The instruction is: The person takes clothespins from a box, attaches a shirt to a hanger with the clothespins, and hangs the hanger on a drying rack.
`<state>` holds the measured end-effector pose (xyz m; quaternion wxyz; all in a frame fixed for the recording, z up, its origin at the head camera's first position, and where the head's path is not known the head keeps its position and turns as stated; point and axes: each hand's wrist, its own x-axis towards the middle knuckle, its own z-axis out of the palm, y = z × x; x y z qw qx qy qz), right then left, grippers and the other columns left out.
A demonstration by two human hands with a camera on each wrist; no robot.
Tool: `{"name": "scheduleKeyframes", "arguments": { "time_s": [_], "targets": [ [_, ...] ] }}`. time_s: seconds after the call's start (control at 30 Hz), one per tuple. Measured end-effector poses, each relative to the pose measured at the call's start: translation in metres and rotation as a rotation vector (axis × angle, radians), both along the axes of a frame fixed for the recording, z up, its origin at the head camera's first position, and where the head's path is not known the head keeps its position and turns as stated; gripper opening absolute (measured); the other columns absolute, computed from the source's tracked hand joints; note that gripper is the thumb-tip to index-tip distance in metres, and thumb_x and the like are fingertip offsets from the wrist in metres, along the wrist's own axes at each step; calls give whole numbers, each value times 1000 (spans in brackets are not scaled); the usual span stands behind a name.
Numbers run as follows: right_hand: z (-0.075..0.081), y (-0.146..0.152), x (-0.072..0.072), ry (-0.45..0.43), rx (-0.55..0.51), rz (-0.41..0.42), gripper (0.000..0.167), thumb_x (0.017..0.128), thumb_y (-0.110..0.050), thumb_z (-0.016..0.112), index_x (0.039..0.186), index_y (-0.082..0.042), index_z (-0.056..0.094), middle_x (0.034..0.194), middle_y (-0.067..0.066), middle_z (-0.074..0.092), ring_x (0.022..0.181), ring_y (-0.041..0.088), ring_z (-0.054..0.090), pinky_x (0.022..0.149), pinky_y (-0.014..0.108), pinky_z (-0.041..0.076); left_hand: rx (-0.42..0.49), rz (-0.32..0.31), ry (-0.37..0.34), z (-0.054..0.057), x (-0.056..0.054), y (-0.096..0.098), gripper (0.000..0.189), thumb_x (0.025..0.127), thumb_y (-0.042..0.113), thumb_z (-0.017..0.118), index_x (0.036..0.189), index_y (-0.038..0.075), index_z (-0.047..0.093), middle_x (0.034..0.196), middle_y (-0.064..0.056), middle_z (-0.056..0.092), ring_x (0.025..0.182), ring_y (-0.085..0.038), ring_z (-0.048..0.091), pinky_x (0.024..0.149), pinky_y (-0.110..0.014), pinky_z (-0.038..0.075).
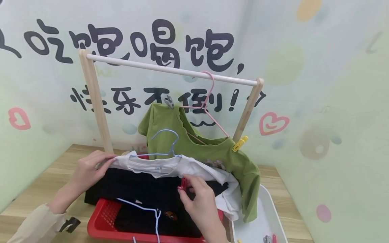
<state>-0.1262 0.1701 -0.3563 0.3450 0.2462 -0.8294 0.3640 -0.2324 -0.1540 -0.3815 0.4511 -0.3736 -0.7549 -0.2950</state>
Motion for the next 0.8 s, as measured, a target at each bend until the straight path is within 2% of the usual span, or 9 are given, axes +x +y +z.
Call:
{"name": "scheduleKeyframes", "arguments": {
  "time_s": [0.3,0.43,0.53,0.7,0.8],
  "targets": [
    [5,-24,-6,-5,2,89,44,67,9,78,106,-4,64,93,6,65,81,14,64,66,20,53,0,-1,2,0,2,-1,26,92,20,60,86,-3,70,78,-10,68,68,-20,60,63,-31,52],
    [7,-34,-9,-9,7,113,43,68,6,78,107,-4,64,92,5,65,81,14,64,67,19,53,8,-8,3,0,2,-1,41,95,32,51,85,-3,70,76,-10,67,66,-19,60,62,-30,52],
    [9,-42,-10,-9,7,131,43,69,6,78,108,-4,64,90,5,64,79,14,64,67,20,54,11,-12,-2,0,3,-1,40,95,31,53,85,-3,71,76,-10,67,66,-19,59,62,-29,52],
    [13,-56,-12,-29,-5,154,39,70,5,77,107,-3,64,91,7,65,81,15,64,67,22,54,13,-15,-5,0,4,-1,15,84,11,70,85,-3,71,76,-10,67,67,-19,59,63,-29,53],
    [15,-63,-13,-47,-11,165,39,72,4,77,108,-3,64,93,7,65,83,16,64,68,24,55,18,-17,-1,-1,3,-1,11,79,6,74,84,-3,71,75,-10,67,66,-19,59,64,-29,53]
  ]
}}
